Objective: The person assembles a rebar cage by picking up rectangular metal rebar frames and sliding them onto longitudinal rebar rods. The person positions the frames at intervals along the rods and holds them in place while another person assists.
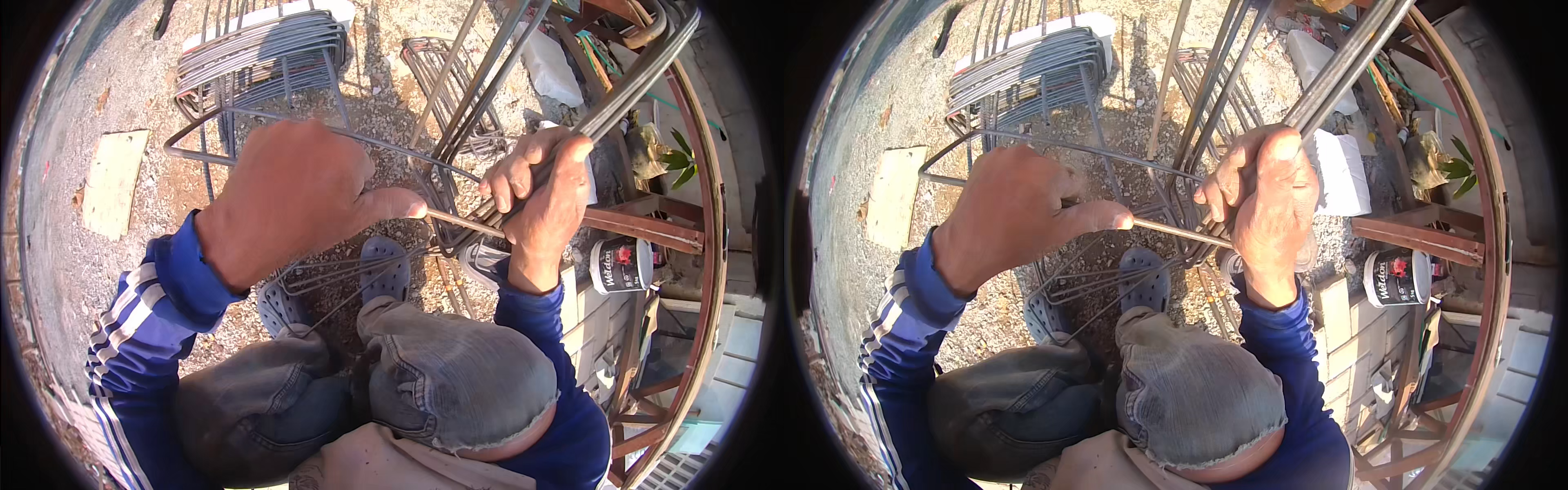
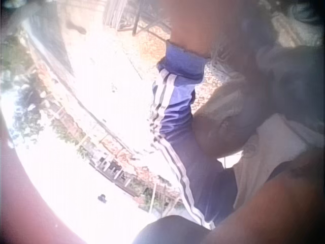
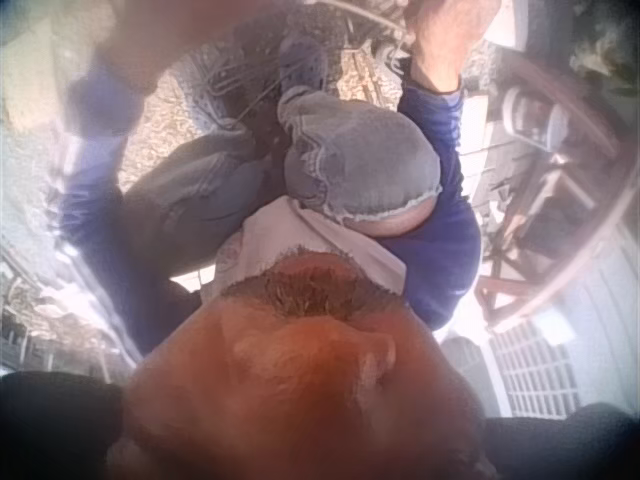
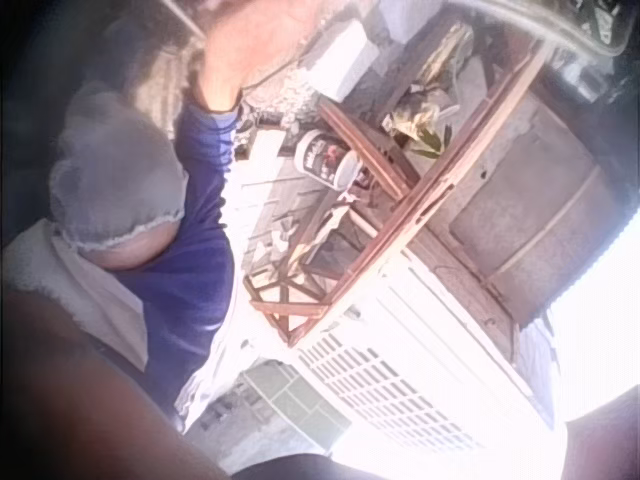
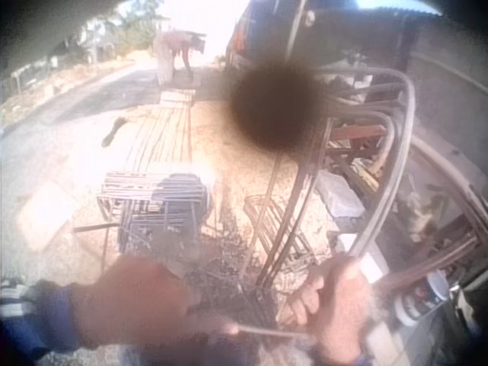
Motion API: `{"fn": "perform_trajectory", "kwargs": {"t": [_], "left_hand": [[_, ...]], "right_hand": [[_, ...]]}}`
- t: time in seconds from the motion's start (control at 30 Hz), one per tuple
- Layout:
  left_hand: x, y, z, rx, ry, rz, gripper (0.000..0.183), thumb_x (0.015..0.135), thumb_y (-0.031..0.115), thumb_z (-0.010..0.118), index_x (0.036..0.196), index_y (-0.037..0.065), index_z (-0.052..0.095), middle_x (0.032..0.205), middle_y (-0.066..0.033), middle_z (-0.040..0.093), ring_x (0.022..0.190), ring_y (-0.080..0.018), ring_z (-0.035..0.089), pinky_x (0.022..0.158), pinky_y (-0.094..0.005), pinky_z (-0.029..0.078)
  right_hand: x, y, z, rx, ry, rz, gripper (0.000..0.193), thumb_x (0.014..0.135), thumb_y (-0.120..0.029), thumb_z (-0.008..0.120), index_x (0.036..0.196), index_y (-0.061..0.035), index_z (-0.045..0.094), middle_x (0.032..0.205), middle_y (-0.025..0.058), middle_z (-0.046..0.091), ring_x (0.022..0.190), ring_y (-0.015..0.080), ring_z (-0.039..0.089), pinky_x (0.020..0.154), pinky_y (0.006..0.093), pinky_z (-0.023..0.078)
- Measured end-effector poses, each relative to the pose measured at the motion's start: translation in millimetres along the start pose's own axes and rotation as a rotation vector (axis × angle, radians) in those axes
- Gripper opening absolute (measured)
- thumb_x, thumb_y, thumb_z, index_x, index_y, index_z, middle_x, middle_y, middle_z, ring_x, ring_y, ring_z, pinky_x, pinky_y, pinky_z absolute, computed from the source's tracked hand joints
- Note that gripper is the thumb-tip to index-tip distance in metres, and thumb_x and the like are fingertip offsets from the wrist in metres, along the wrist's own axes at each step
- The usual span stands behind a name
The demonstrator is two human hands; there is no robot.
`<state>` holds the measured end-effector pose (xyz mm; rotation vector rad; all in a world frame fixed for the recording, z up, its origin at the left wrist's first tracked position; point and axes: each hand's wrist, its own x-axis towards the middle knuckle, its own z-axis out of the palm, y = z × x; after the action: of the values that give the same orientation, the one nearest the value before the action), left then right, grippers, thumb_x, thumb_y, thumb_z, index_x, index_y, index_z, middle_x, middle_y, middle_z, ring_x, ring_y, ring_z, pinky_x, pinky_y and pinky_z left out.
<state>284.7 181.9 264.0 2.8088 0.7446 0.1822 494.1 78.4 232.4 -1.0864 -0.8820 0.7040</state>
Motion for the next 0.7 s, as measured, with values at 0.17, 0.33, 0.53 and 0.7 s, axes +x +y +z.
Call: {"fn": "perform_trajectory", "kwargs": {"t": [0.17, 0.33, 0.53, 0.7], "left_hand": [[-23, 16, -8, -0.146, 0.014, -0.057, 0.057, 0.087, 0.054, 0.065, 0.063, 0.002, 0.063, 0.060, -0.0162, 0.058, 0.057, -0.0351, 0.060, 0.054, -0.0463, 0.048], [-22, -15, -8, -0.303, -0.088, 0.019, 0.052, 0.095, 0.051, 0.057, 0.098, 0.001, 0.071, 0.079, -0.0186, 0.061, 0.076, -0.0335, 0.063, 0.063, -0.0480, 0.045], [-5, -33, 70, -0.282, -0.212, -0.073, 0.044, 0.099, 0.042, 0.052, 0.105, 0.001, 0.067, 0.087, -0.0235, 0.064, 0.087, -0.0419, 0.062, 0.077, -0.0504, 0.047], [-28, -30, 77, -0.466, -0.134, -0.213, 0.032, 0.097, 0.029, 0.056, 0.093, -0.001, 0.065, 0.081, -0.0252, 0.061, 0.079, -0.0439, 0.060, 0.071, -0.0498, 0.046]], "right_hand": [[4, -16, -16, 0.195, 0.083, 0.086, 0.051, 0.104, -0.053, 0.038, 0.088, -0.0065, 0.050, 0.059, 0.0019, 0.040, 0.044, 0.0154, 0.042, 0.049, 0.0321, 0.048], [4, -11, -20, 0.118, -0.002, 0.097, 0.050, 0.105, -0.054, 0.032, 0.088, -0.0093, 0.049, 0.058, -0.0020, 0.037, 0.039, 0.0108, 0.035, 0.045, 0.0321, 0.044], [-5, -4, -7, 0.044, -0.182, -0.025, 0.053, 0.103, -0.057, 0.034, 0.088, -0.0086, 0.047, 0.055, -0.0009, 0.037, 0.038, 0.0121, 0.034, 0.042, 0.0322, 0.041], [5, -3, -4, 0.081, 0.129, 0.045, 0.037, 0.105, -0.042, 0.045, 0.092, -0.0074, 0.052, 0.062, 0.0012, 0.045, 0.051, 0.0137, 0.045, 0.058, 0.0303, 0.047]]}}
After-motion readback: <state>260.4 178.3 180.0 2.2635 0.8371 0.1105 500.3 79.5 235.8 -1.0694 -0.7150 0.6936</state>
